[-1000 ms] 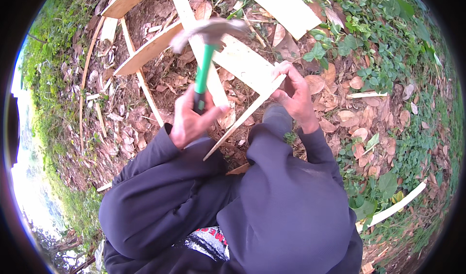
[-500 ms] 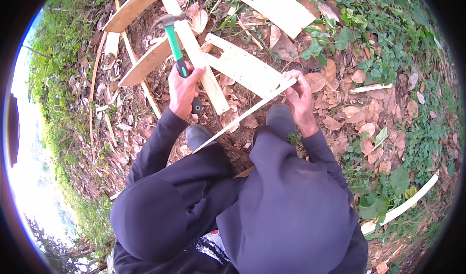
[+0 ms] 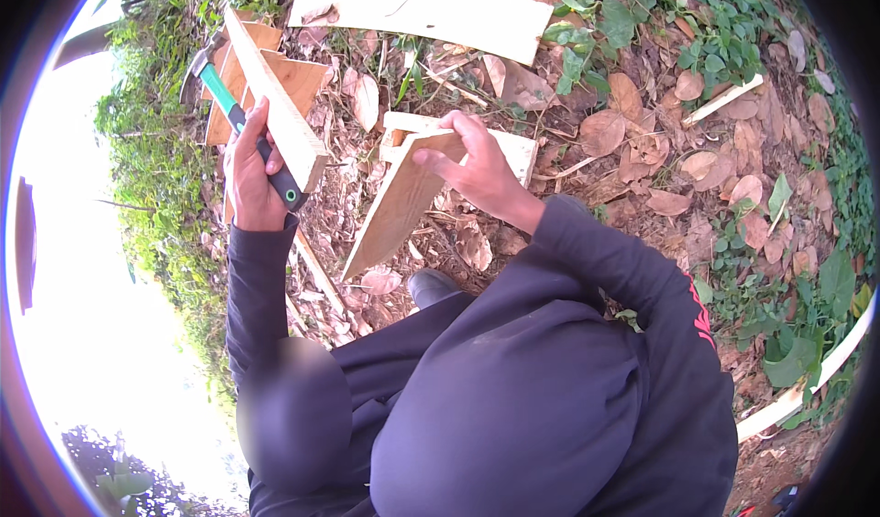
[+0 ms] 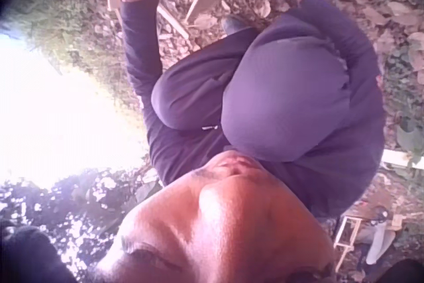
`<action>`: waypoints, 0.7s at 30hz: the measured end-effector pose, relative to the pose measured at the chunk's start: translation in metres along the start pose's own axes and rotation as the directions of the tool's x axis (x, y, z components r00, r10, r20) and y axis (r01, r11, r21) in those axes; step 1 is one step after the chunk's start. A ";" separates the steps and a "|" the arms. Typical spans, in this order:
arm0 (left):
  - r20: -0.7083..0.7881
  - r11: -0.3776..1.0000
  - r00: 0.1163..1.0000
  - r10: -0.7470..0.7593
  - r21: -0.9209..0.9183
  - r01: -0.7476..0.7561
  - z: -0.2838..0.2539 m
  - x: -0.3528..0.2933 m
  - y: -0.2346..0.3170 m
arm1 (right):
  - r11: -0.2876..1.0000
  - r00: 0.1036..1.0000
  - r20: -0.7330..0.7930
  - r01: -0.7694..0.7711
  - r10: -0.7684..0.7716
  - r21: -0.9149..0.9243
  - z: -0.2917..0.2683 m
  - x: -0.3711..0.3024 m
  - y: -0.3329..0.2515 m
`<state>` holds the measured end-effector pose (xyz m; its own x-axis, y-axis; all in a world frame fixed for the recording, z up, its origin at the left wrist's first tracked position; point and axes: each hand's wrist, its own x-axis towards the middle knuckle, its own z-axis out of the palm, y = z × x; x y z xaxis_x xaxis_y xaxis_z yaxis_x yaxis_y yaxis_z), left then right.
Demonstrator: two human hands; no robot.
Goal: The person assembles a wooden structure outdoors by hand. They align wooden planks and use a hammer to drive nails into the joints, securing the pieces together.
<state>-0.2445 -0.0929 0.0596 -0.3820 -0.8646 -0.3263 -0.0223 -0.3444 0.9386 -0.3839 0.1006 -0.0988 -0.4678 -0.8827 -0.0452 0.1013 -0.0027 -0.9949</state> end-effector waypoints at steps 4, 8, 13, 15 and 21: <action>-0.010 0.997 1.000 0.002 0.082 -0.001 0.013 0.005 -0.010 | 0.996 0.996 0.034 0.081 -0.080 -0.032 -0.001 0.014 0.021; 0.000 0.996 1.000 -0.015 0.088 0.015 0.018 0.008 -0.033 | 0.984 0.988 0.036 0.155 -0.152 -0.085 -0.004 0.014 0.035; -0.008 0.999 0.999 -0.033 0.039 0.033 0.022 0.016 -0.051 | 0.985 0.986 0.051 0.161 -0.158 -0.054 -0.007 0.011 0.044; 0.000 0.998 1.000 -0.013 0.066 0.013 0.024 0.017 -0.054 | 0.983 0.984 0.008 0.180 -0.180 -0.027 -0.006 0.009 0.046; 0.014 0.995 1.000 0.018 0.098 -0.019 0.027 0.017 -0.060 | 0.985 0.985 0.044 0.166 -0.167 0.040 -0.011 0.002 0.044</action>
<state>-0.2746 -0.0770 0.0006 -0.3956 -0.8652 -0.3079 -0.1050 -0.2905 0.9511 -0.3900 0.1035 -0.1438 -0.4388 -0.8897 0.1259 0.0575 -0.1676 -0.9842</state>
